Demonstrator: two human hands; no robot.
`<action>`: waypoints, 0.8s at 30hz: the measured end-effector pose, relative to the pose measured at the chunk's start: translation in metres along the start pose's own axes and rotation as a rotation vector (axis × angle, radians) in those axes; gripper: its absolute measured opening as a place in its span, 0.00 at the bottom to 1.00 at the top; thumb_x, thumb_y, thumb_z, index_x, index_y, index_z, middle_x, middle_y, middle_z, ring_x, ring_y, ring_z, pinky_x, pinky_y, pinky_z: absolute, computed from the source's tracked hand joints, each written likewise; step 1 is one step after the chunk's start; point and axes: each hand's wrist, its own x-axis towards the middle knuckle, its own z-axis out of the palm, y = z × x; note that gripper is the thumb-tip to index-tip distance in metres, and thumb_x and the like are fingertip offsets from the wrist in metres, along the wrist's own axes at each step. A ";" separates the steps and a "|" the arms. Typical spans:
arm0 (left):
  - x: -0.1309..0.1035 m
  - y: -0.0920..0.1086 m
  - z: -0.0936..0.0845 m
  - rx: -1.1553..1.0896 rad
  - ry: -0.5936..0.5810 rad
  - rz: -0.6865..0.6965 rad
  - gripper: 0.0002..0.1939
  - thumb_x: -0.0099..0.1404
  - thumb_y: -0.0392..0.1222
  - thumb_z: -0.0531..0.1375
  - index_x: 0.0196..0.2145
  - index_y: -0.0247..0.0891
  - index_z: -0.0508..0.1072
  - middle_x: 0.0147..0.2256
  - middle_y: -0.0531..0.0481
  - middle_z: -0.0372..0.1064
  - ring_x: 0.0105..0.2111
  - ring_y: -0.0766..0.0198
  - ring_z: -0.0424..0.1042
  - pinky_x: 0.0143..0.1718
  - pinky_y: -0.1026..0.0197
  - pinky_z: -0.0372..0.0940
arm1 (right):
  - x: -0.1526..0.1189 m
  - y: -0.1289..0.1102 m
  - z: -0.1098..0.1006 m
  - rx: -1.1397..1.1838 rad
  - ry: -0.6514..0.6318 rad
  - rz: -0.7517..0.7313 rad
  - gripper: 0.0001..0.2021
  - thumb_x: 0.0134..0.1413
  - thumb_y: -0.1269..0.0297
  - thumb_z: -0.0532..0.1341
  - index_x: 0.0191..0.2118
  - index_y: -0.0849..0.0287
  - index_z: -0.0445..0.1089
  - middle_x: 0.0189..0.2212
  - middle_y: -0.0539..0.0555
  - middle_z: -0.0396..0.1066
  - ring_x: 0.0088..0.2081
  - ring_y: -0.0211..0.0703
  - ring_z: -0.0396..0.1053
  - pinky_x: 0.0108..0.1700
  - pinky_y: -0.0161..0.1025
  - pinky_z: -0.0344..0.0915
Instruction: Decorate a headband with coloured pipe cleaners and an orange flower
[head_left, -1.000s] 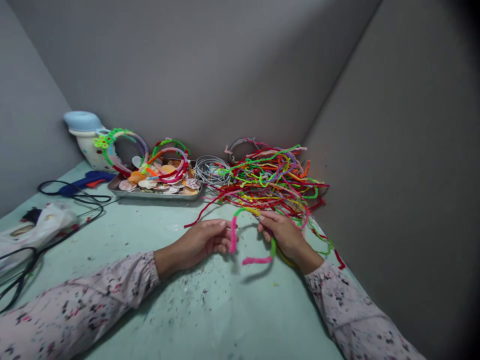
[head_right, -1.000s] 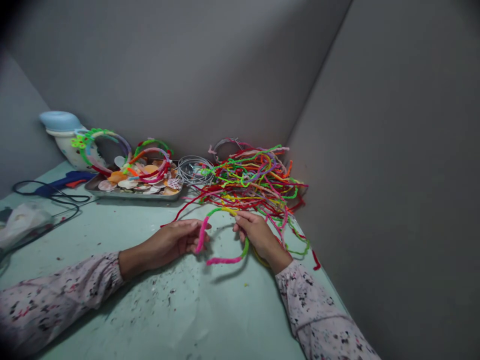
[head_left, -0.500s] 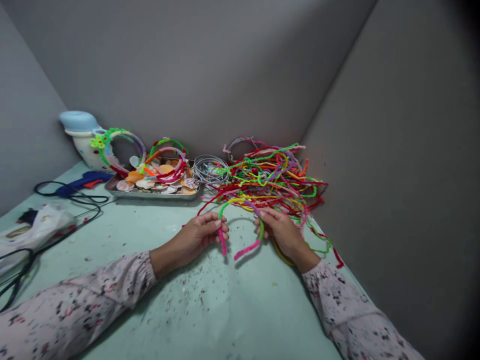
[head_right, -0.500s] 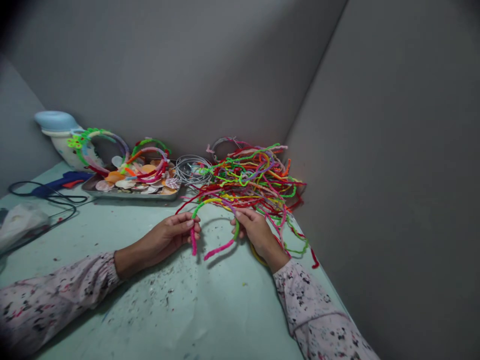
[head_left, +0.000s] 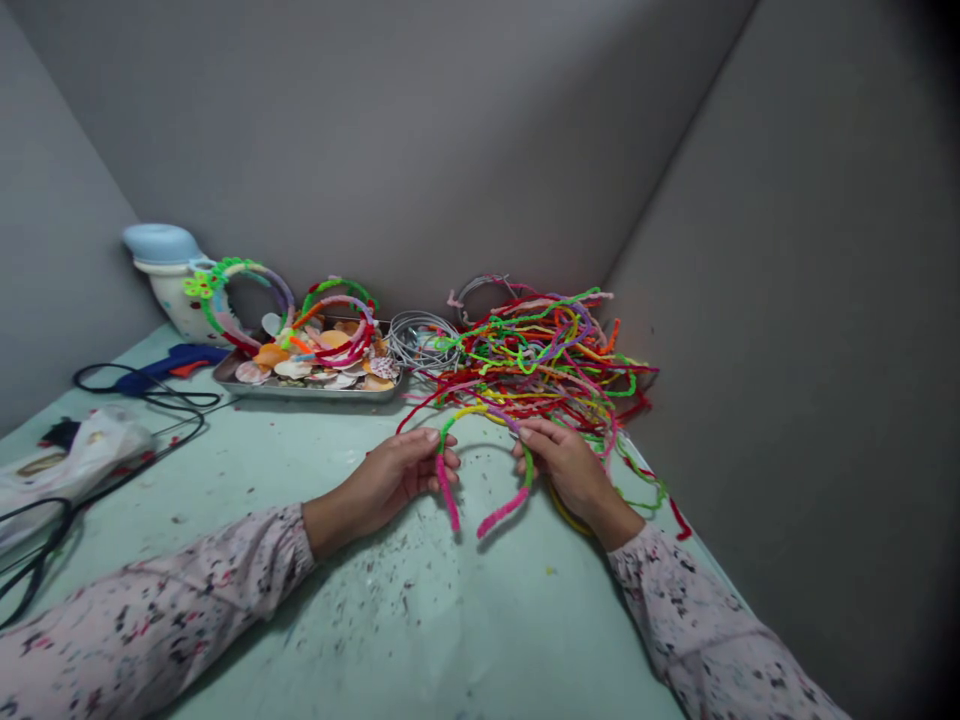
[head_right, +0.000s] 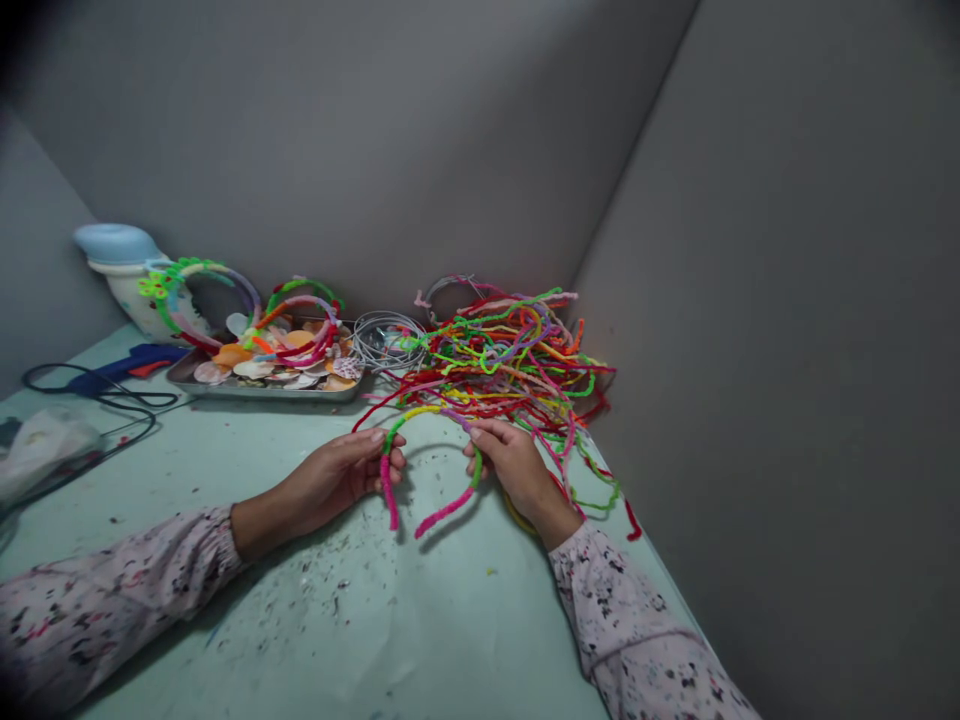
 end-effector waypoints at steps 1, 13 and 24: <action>0.001 -0.001 -0.001 0.000 -0.001 -0.001 0.10 0.65 0.40 0.58 0.40 0.30 0.72 0.34 0.42 0.73 0.31 0.64 0.73 0.33 0.64 0.68 | 0.000 0.000 0.000 0.001 -0.003 0.004 0.13 0.54 0.56 0.61 0.38 0.61 0.71 0.27 0.50 0.70 0.23 0.34 0.67 0.24 0.32 0.61; 0.002 0.002 0.002 0.123 0.074 -0.030 0.07 0.61 0.40 0.61 0.34 0.34 0.68 0.31 0.48 0.71 0.26 0.69 0.69 0.28 0.67 0.62 | -0.007 -0.008 0.006 -0.130 -0.104 0.067 0.15 0.55 0.55 0.60 0.42 0.60 0.72 0.28 0.52 0.73 0.24 0.36 0.69 0.25 0.33 0.61; 0.009 0.006 -0.008 0.843 0.313 0.263 0.14 0.60 0.44 0.58 0.42 0.35 0.73 0.39 0.46 0.72 0.38 0.60 0.69 0.40 0.59 0.62 | -0.001 -0.007 0.002 -0.654 0.058 -0.259 0.11 0.59 0.64 0.55 0.40 0.58 0.75 0.37 0.53 0.75 0.39 0.42 0.71 0.42 0.37 0.64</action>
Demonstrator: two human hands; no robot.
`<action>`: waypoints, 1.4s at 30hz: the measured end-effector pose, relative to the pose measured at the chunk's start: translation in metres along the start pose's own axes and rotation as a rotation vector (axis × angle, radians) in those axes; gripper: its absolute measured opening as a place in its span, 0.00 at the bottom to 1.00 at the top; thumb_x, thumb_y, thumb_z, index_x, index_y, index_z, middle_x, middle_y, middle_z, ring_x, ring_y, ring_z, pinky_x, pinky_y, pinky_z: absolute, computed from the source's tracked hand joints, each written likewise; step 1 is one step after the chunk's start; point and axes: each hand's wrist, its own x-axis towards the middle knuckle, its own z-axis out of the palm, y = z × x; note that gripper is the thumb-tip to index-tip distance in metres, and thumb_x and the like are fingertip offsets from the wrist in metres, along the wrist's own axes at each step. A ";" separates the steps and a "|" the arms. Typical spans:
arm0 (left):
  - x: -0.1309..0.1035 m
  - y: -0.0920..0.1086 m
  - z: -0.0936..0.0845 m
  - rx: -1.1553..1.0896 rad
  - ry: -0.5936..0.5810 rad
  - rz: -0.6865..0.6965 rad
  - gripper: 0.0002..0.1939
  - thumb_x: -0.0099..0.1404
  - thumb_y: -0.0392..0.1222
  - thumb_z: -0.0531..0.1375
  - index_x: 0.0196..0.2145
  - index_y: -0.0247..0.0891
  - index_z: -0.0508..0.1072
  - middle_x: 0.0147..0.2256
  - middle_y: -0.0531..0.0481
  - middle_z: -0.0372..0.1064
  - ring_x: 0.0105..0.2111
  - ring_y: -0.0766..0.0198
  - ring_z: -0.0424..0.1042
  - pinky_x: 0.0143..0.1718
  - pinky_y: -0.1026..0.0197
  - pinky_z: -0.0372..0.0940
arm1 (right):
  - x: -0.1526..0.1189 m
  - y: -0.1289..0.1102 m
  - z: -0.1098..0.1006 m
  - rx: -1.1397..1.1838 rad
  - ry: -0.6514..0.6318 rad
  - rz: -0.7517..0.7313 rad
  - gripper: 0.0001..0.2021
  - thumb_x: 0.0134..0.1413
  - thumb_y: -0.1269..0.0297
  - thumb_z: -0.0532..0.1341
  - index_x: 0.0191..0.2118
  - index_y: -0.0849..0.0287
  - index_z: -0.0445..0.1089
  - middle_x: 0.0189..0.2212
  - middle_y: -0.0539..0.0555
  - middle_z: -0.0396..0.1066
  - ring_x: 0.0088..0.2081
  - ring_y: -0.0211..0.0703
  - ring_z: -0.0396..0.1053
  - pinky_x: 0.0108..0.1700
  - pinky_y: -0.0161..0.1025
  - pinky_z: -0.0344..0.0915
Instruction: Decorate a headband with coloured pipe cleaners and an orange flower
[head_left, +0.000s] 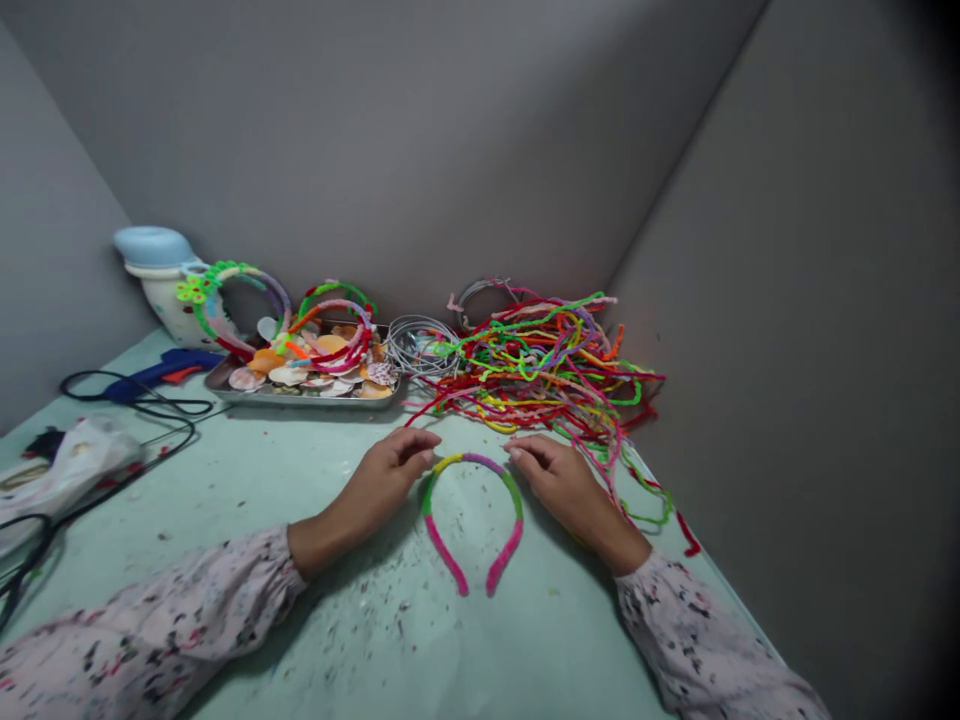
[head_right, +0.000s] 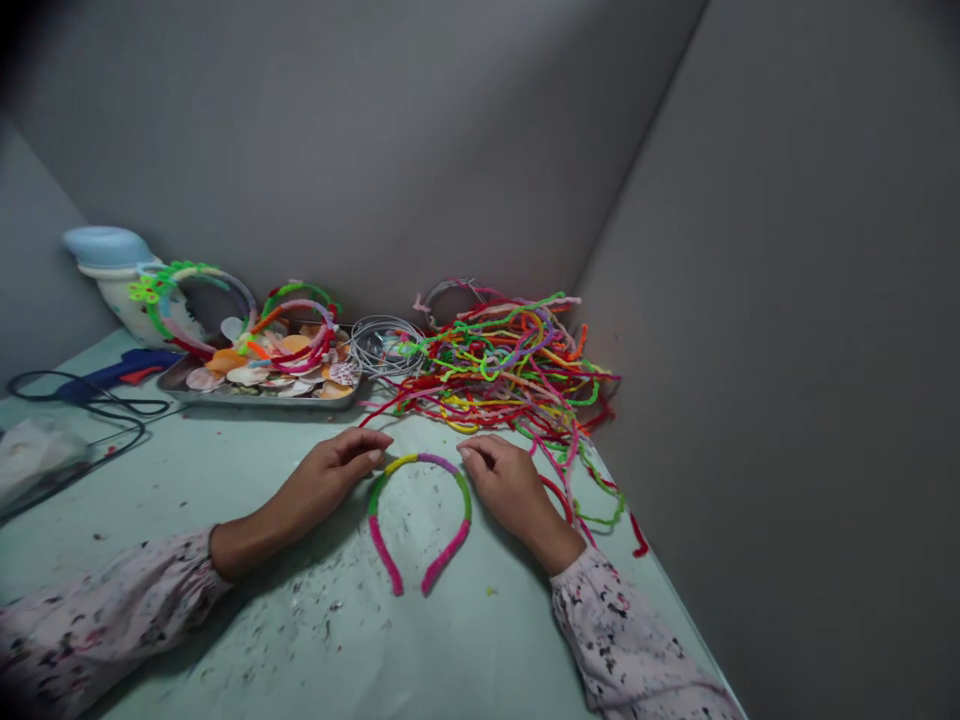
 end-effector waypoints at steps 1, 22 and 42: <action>0.001 0.000 0.000 0.012 0.011 0.006 0.14 0.60 0.44 0.58 0.42 0.35 0.73 0.40 0.46 0.72 0.39 0.59 0.69 0.41 0.58 0.62 | 0.000 0.000 0.000 -0.032 0.006 -0.025 0.11 0.59 0.65 0.55 0.39 0.58 0.75 0.38 0.53 0.75 0.40 0.42 0.70 0.43 0.37 0.63; 0.043 0.014 0.017 -0.059 -0.138 0.100 0.11 0.63 0.45 0.56 0.40 0.36 0.68 0.28 0.52 0.64 0.27 0.66 0.62 0.28 0.64 0.57 | 0.025 0.001 -0.040 -0.063 0.304 0.080 0.13 0.56 0.56 0.58 0.34 0.59 0.75 0.30 0.53 0.75 0.32 0.43 0.69 0.36 0.38 0.63; 0.053 -0.001 0.015 -0.331 -0.090 -0.080 0.14 0.65 0.50 0.54 0.37 0.35 0.69 0.25 0.54 0.63 0.22 0.70 0.60 0.25 0.66 0.54 | 0.124 0.006 -0.090 0.898 0.446 0.321 0.09 0.51 0.62 0.62 0.28 0.58 0.61 0.20 0.45 0.61 0.16 0.27 0.55 0.12 0.22 0.49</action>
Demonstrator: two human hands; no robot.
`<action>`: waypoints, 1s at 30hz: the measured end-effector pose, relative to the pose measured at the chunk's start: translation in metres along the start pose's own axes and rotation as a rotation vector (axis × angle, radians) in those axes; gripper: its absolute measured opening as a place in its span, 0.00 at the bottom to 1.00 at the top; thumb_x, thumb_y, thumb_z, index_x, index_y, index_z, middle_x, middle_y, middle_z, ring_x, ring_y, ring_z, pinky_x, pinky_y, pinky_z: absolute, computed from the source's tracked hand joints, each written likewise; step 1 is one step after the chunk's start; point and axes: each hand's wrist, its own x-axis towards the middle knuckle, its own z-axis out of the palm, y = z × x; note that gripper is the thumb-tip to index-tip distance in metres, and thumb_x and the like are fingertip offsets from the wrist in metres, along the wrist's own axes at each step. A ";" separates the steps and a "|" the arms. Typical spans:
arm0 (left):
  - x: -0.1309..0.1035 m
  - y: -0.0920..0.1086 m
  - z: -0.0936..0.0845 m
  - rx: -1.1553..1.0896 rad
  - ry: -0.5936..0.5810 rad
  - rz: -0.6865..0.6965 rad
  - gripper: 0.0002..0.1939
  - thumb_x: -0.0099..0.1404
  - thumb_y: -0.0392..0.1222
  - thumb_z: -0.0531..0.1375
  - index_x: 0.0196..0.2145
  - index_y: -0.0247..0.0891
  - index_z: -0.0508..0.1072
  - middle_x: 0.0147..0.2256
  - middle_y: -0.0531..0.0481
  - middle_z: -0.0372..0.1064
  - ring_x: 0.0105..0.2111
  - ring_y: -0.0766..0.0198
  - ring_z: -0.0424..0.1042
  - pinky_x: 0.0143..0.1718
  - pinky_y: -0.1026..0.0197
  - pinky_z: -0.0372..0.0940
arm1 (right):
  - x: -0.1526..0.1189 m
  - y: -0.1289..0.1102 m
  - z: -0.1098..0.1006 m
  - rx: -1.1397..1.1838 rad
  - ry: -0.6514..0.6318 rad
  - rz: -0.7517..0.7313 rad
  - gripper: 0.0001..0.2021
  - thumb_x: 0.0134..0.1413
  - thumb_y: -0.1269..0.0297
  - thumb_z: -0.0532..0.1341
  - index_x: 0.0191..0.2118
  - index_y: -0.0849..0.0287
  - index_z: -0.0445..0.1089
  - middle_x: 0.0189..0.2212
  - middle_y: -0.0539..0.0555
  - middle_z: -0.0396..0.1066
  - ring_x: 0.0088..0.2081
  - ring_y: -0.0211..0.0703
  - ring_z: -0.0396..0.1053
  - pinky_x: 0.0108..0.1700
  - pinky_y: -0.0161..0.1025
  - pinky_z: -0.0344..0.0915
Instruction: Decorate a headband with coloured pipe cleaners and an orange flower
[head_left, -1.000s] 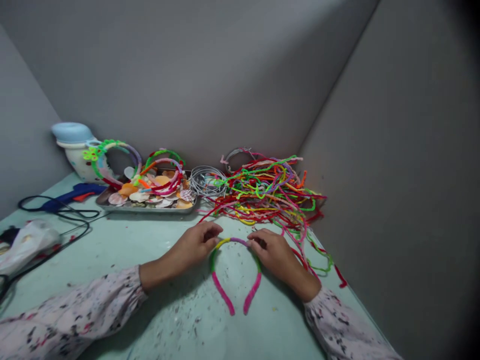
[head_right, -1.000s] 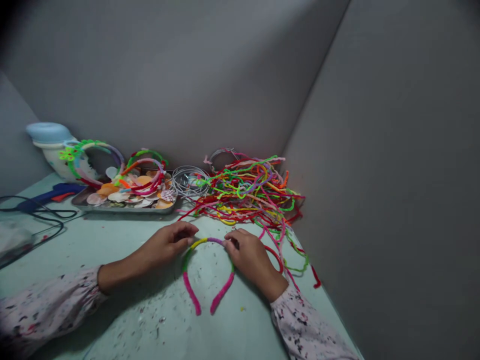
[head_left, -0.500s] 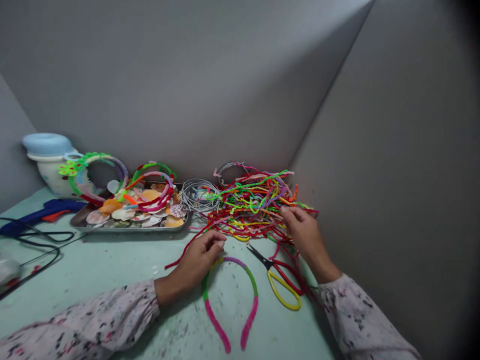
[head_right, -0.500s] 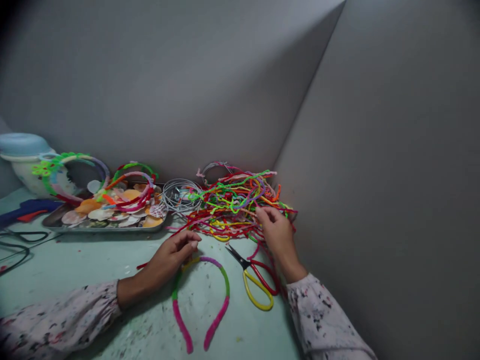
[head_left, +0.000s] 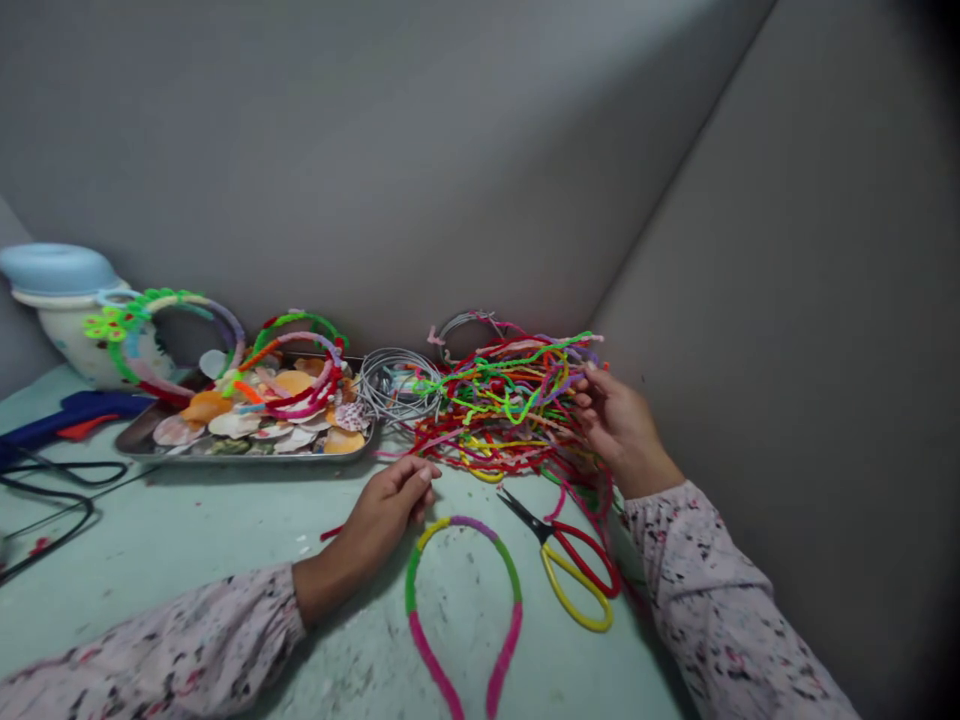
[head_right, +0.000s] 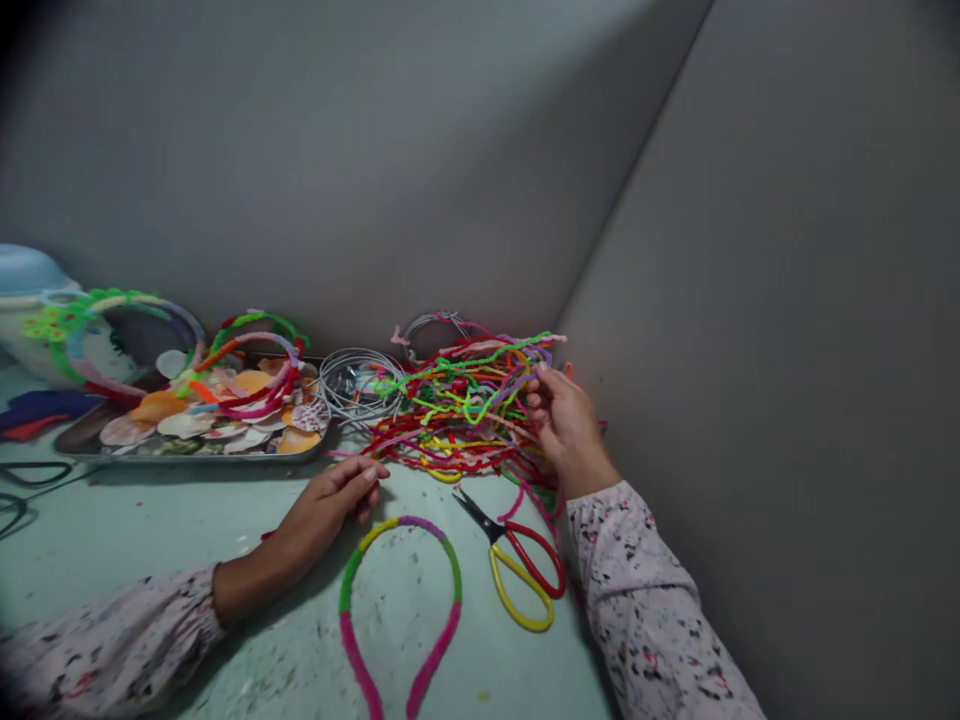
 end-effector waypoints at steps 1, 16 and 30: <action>0.000 0.000 0.000 -0.001 0.001 0.002 0.14 0.65 0.50 0.54 0.37 0.35 0.69 0.25 0.54 0.62 0.22 0.70 0.60 0.25 0.65 0.54 | 0.000 -0.005 -0.003 -0.010 0.000 -0.020 0.09 0.50 0.62 0.63 0.27 0.58 0.61 0.20 0.45 0.61 0.16 0.27 0.55 0.12 0.22 0.48; 0.002 0.000 0.002 -0.001 0.000 0.001 0.11 0.61 0.48 0.58 0.34 0.38 0.70 0.24 0.52 0.64 0.22 0.68 0.60 0.25 0.64 0.54 | 0.019 -0.005 -0.036 -0.720 0.217 -0.301 0.09 0.41 0.62 0.64 0.31 0.60 0.71 0.22 0.50 0.68 0.25 0.40 0.63 0.29 0.36 0.60; 0.001 0.002 0.002 0.019 -0.007 0.005 0.12 0.60 0.50 0.58 0.33 0.37 0.70 0.23 0.53 0.63 0.21 0.68 0.59 0.23 0.64 0.52 | 0.002 0.007 0.001 -1.385 -0.235 -0.537 0.17 0.52 0.68 0.57 0.48 0.57 0.73 0.37 0.54 0.77 0.36 0.44 0.72 0.39 0.38 0.64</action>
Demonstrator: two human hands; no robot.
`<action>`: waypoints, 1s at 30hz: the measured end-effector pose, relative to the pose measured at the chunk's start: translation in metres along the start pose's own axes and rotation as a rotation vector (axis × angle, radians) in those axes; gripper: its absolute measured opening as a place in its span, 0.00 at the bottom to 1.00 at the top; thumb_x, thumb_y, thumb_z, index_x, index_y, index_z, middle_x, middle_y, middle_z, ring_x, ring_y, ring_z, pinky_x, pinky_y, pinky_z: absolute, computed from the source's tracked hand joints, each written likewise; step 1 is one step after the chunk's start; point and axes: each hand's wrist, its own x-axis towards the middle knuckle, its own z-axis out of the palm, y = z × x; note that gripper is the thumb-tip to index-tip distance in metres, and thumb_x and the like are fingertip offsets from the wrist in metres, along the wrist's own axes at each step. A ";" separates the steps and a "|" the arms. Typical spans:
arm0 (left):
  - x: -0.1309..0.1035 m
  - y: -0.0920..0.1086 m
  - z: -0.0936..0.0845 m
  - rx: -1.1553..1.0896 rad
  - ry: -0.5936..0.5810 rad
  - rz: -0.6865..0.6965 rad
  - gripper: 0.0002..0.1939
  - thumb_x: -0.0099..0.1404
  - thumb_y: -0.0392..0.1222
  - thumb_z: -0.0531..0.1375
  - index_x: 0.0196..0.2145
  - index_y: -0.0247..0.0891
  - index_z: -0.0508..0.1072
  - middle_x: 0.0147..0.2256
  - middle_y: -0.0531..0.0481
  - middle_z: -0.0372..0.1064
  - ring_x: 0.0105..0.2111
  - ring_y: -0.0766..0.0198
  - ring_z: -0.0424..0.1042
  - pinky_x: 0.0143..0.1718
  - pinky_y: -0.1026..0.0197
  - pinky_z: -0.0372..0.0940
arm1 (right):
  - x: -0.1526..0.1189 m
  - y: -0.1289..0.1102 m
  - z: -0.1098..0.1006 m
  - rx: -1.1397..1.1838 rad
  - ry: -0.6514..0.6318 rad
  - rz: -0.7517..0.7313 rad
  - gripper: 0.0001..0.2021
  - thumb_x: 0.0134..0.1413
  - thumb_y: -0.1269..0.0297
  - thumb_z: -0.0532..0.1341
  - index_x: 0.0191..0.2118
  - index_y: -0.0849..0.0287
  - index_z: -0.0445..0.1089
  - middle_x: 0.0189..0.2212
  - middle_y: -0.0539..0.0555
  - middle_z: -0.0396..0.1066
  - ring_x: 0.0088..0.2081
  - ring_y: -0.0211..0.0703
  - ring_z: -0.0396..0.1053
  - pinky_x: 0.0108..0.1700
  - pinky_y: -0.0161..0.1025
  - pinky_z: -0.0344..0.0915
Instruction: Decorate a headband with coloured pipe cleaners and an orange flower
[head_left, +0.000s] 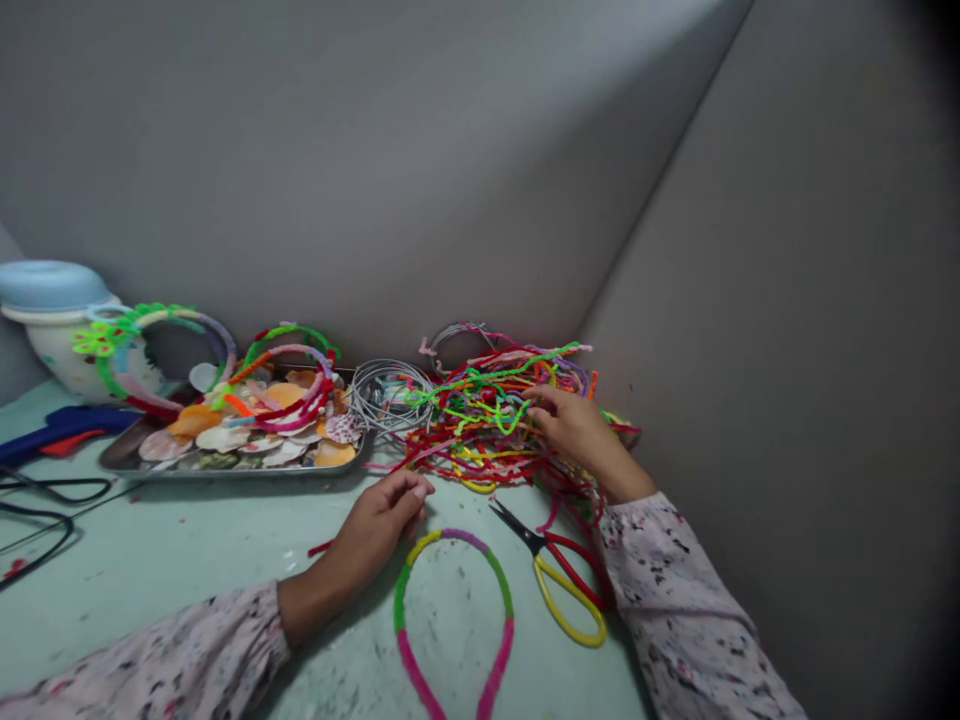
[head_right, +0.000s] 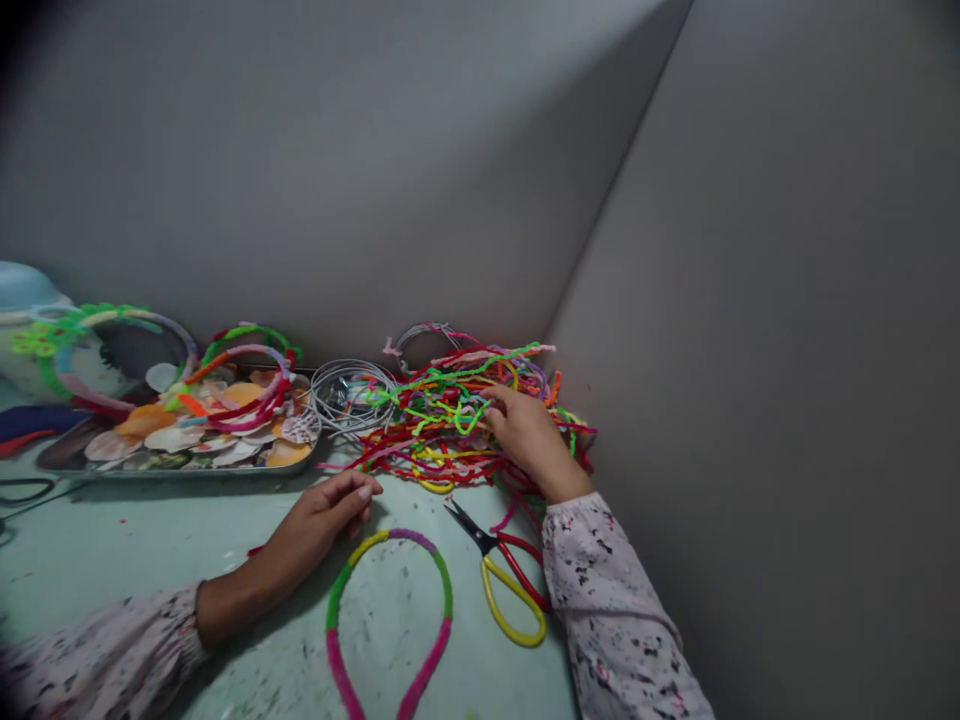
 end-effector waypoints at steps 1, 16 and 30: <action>0.000 0.000 0.000 0.002 -0.003 0.001 0.12 0.60 0.49 0.58 0.32 0.37 0.70 0.23 0.53 0.63 0.21 0.68 0.59 0.23 0.64 0.52 | 0.000 0.003 0.003 -0.059 0.013 0.008 0.17 0.52 0.69 0.57 0.48 0.56 0.73 0.39 0.55 0.77 0.38 0.45 0.72 0.41 0.38 0.64; 0.000 0.002 0.001 0.039 -0.020 -0.006 0.11 0.63 0.47 0.56 0.34 0.36 0.68 0.24 0.54 0.62 0.22 0.69 0.59 0.25 0.65 0.53 | -0.005 0.011 0.017 -0.148 0.001 0.073 0.16 0.52 0.65 0.59 0.48 0.55 0.73 0.38 0.56 0.77 0.36 0.47 0.72 0.36 0.38 0.62; 0.001 0.000 0.000 0.044 -0.015 -0.007 0.12 0.64 0.47 0.55 0.36 0.34 0.67 0.24 0.55 0.62 0.22 0.70 0.59 0.25 0.66 0.52 | -0.002 0.010 -0.002 0.046 -0.019 0.031 0.09 0.54 0.65 0.55 0.38 0.58 0.71 0.31 0.52 0.73 0.30 0.40 0.67 0.31 0.34 0.57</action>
